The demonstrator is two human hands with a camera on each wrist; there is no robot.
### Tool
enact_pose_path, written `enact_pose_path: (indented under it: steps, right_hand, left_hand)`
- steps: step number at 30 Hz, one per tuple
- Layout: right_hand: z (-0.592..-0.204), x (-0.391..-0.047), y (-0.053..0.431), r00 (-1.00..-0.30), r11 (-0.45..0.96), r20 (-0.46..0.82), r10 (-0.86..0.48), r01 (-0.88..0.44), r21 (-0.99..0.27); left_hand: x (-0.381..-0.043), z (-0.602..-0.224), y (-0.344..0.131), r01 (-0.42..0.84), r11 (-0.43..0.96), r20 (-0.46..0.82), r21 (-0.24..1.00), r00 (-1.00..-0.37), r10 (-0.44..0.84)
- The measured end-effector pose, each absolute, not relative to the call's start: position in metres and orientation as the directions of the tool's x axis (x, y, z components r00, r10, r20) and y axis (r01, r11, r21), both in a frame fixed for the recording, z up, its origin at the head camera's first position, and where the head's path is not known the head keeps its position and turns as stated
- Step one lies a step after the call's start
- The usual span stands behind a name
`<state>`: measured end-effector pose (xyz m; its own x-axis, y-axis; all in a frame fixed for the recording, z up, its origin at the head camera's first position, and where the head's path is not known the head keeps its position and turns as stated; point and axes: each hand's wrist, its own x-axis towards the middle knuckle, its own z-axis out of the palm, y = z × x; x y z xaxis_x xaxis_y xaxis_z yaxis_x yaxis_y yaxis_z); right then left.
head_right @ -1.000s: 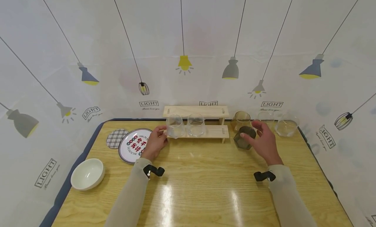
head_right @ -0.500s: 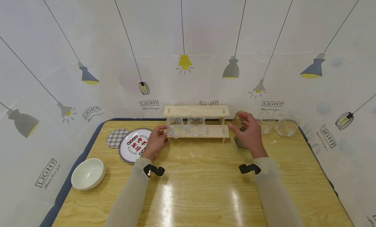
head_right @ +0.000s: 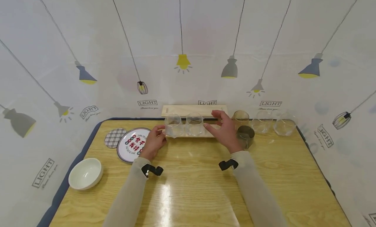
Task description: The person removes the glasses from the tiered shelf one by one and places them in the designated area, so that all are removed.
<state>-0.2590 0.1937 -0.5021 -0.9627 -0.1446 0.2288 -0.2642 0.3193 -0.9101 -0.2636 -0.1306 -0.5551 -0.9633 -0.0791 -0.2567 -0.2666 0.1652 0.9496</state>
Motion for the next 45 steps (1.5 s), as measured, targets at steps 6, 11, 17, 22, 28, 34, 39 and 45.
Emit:
enact_pose_path:
  steps: [6, 11, 17, 22, 28, 34, 39, 45]
  right_hand:
    - [-0.511, -0.264, 0.175, -0.960, 0.311, 0.198, -0.200, -0.253, -0.916]
    - [-0.521, -0.269, 0.162, -0.959, 0.356, 0.186, -0.212, -0.253, -0.900]
    - [-0.530, -0.272, 0.152, -0.957, 0.391, 0.201, -0.208, -0.269, -0.880]
    - [-0.531, -0.273, 0.149, -0.954, 0.415, 0.224, -0.198, -0.289, -0.863]
    - [-0.529, -0.270, 0.149, -0.955, 0.430, 0.240, -0.175, -0.294, -0.854]
    - [-0.524, -0.260, 0.158, -0.957, 0.442, 0.232, -0.173, -0.286, -0.850]
    - [-0.515, -0.249, 0.172, -0.961, 0.417, 0.218, -0.171, -0.271, -0.868]
    - [-0.499, -0.238, 0.200, -0.962, 0.411, 0.252, -0.108, -0.274, -0.870]
  left_hand:
    - [-0.263, -0.558, -0.128, -0.263, 0.148, -0.254, 0.953, -0.964, -0.075]
    - [-0.265, -0.558, -0.126, -0.256, 0.143, -0.247, 0.956, -0.966, -0.079]
    - [-0.266, -0.557, -0.126, -0.263, 0.152, -0.252, 0.953, -0.964, -0.089]
    - [-0.268, -0.559, -0.125, -0.250, 0.168, -0.237, 0.954, -0.967, -0.097]
    - [-0.268, -0.559, -0.125, -0.254, 0.171, -0.240, 0.952, -0.966, -0.101]
    - [-0.267, -0.558, -0.125, -0.255, 0.167, -0.242, 0.952, -0.965, -0.097]
    - [-0.265, -0.557, -0.126, -0.251, 0.157, -0.237, 0.955, -0.966, -0.102]
    - [-0.264, -0.556, -0.127, -0.257, 0.154, -0.244, 0.954, -0.964, -0.102]
